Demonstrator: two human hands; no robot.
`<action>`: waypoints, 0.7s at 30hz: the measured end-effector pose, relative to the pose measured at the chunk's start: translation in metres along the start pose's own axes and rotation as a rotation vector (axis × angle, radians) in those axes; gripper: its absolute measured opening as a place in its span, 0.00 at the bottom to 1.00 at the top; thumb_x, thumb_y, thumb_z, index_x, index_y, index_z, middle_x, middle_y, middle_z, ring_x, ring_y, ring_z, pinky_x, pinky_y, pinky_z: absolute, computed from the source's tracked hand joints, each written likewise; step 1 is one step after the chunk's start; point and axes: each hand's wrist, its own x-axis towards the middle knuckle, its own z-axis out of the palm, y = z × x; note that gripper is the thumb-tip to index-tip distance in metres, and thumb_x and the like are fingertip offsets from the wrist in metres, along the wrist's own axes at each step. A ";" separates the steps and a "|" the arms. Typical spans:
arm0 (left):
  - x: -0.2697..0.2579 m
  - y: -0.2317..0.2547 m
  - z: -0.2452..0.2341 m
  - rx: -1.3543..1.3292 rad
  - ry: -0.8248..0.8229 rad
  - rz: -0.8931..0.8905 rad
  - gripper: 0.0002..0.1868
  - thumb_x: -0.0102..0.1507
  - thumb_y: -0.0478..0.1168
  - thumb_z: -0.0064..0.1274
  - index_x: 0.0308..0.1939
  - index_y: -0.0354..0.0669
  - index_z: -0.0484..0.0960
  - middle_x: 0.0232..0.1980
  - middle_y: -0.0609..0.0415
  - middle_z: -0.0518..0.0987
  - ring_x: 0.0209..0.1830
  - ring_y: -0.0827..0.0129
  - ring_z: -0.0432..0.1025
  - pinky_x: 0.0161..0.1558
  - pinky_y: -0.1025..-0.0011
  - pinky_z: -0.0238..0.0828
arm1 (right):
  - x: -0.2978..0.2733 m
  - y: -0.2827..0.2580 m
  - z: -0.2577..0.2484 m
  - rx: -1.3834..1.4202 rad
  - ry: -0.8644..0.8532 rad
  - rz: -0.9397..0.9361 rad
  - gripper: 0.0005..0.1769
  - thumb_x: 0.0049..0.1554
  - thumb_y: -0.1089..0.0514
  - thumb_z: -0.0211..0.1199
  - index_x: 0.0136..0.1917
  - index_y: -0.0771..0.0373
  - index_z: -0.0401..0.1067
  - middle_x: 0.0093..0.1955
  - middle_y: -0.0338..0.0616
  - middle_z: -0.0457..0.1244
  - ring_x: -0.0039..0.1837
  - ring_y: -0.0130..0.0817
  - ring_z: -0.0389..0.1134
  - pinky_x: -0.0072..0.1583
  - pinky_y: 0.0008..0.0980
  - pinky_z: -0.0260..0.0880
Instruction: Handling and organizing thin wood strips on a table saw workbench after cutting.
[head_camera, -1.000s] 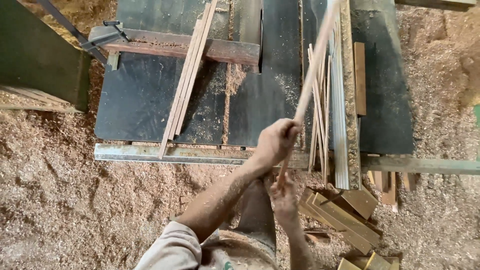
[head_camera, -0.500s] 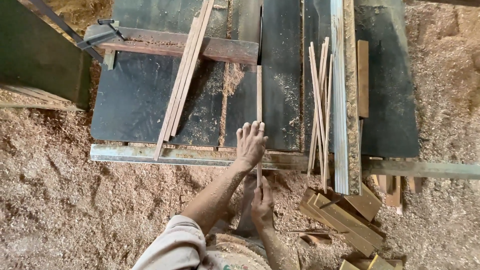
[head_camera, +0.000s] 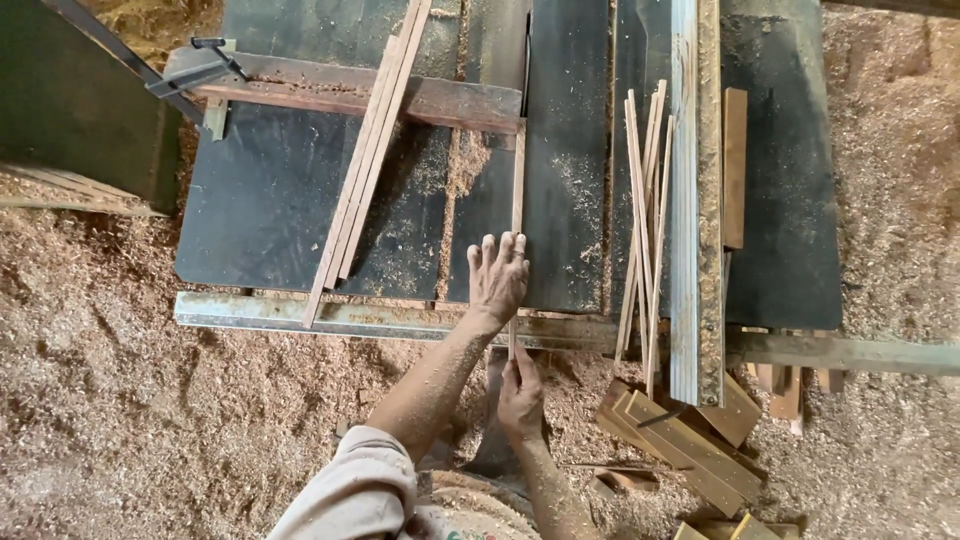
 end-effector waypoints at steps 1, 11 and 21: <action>0.002 0.000 0.001 0.007 0.010 0.000 0.27 0.69 0.50 0.42 0.71 0.48 0.71 0.67 0.54 0.64 0.63 0.53 0.57 0.61 0.49 0.54 | 0.003 0.002 0.002 -0.005 0.016 0.010 0.24 0.65 0.52 0.52 0.73 0.58 0.67 0.67 0.53 0.67 0.59 0.45 0.74 0.56 0.38 0.81; 0.027 -0.006 -0.008 -0.085 0.044 -0.020 0.23 0.67 0.45 0.48 0.66 0.44 0.77 0.64 0.50 0.69 0.63 0.49 0.61 0.62 0.47 0.53 | 0.030 -0.020 0.004 0.063 0.047 0.025 0.21 0.64 0.59 0.56 0.70 0.59 0.72 0.51 0.58 0.68 0.50 0.47 0.74 0.51 0.43 0.77; 0.067 -0.017 0.007 -0.088 0.039 -0.045 0.23 0.68 0.45 0.46 0.67 0.47 0.76 0.64 0.49 0.69 0.63 0.48 0.61 0.63 0.45 0.52 | 0.072 -0.022 0.015 -0.391 0.016 -0.124 0.24 0.60 0.60 0.59 0.70 0.54 0.70 0.54 0.47 0.62 0.53 0.50 0.70 0.50 0.46 0.75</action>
